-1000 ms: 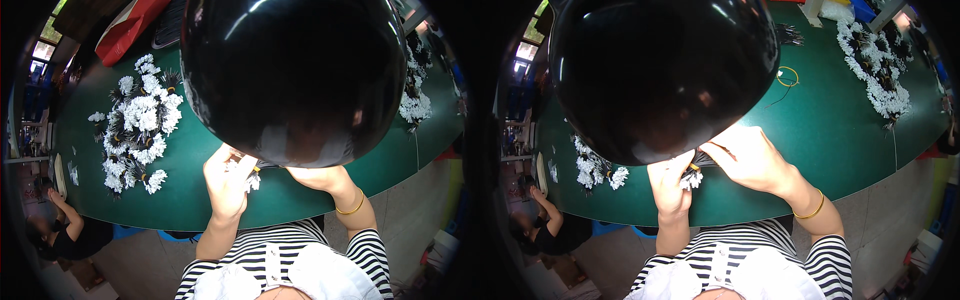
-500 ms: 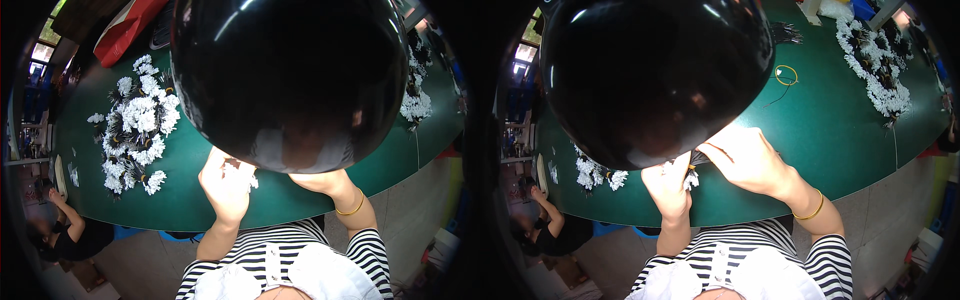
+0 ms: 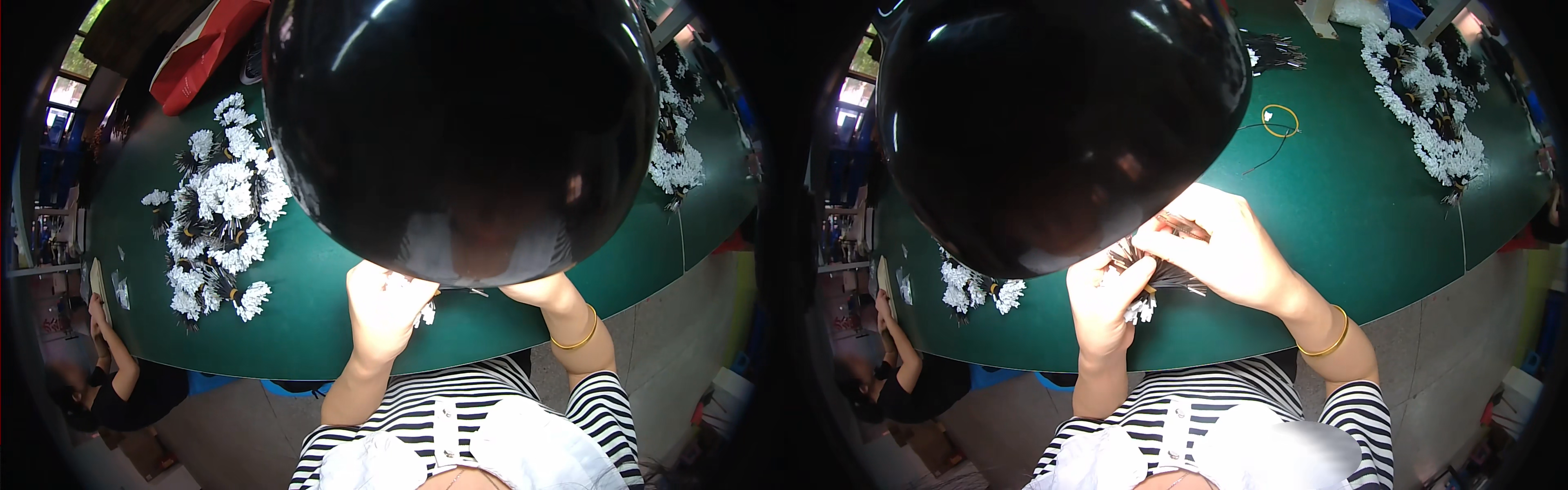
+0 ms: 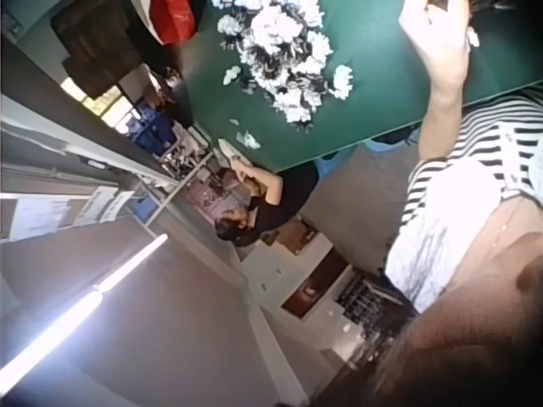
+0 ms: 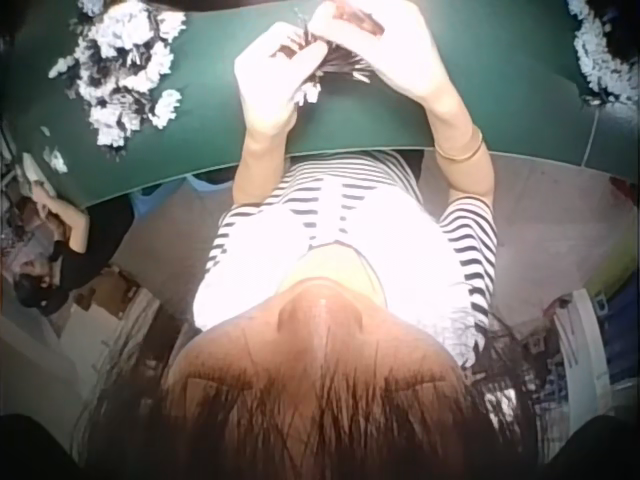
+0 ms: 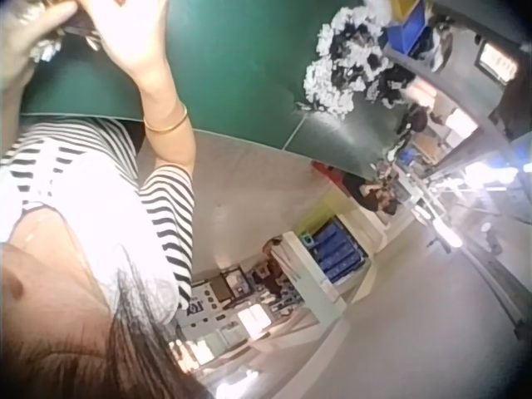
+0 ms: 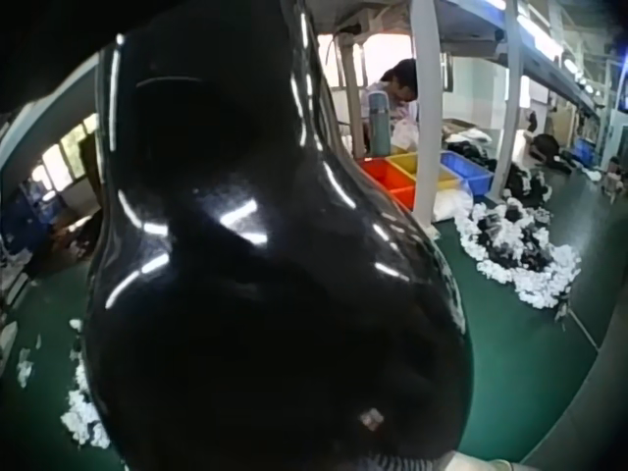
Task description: Assembling small white floral-shaped components by hand and using a tool at a workbench.
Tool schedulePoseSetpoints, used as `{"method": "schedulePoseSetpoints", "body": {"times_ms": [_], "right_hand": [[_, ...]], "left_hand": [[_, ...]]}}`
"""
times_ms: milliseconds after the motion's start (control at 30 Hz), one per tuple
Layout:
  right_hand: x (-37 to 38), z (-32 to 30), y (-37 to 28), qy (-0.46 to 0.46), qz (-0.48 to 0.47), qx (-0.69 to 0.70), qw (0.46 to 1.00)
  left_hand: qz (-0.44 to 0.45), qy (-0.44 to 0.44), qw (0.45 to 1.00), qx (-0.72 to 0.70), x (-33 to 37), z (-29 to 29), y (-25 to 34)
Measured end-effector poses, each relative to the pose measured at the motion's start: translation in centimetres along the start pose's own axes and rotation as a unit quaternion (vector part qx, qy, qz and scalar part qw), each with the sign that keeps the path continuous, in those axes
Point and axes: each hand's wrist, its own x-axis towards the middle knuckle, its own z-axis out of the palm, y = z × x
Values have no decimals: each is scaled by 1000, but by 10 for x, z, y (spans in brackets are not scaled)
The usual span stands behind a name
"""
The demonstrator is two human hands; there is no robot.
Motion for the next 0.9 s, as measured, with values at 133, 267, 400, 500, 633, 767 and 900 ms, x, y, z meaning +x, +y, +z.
{"method": "schedulePoseSetpoints", "body": {"times_ms": [133, 267, 400, 500, 633, 767, 900], "right_hand": [[0, -2, -2, -12, 35, 17, 999], [1, -2, -6, -4, 38, -1, 999], [0, -2, -9, 1, 33, -29, 999], [1, 1, -15, 19, 15, -21, 999], [4, -3, -17, -4, 31, -71, 997], [0, 1, -11, 31, -8, -62, 998], [-1, 2, -9, 59, -20, -67, 996]], "left_hand": [[-8, 31, 998, -51, 0, 1, 0], [-35, 39, 993, -104, -1, -1, 2], [-45, 28, 993, -101, 0, -2, 0], [-29, 19, 995, -91, 0, 0, 1], [-29, 17, 997, -73, -1, -2, 3], [-28, 33, 997, -71, 0, 2, 3], [-8, 73, 991, -110, 0, 1, 5]]}}
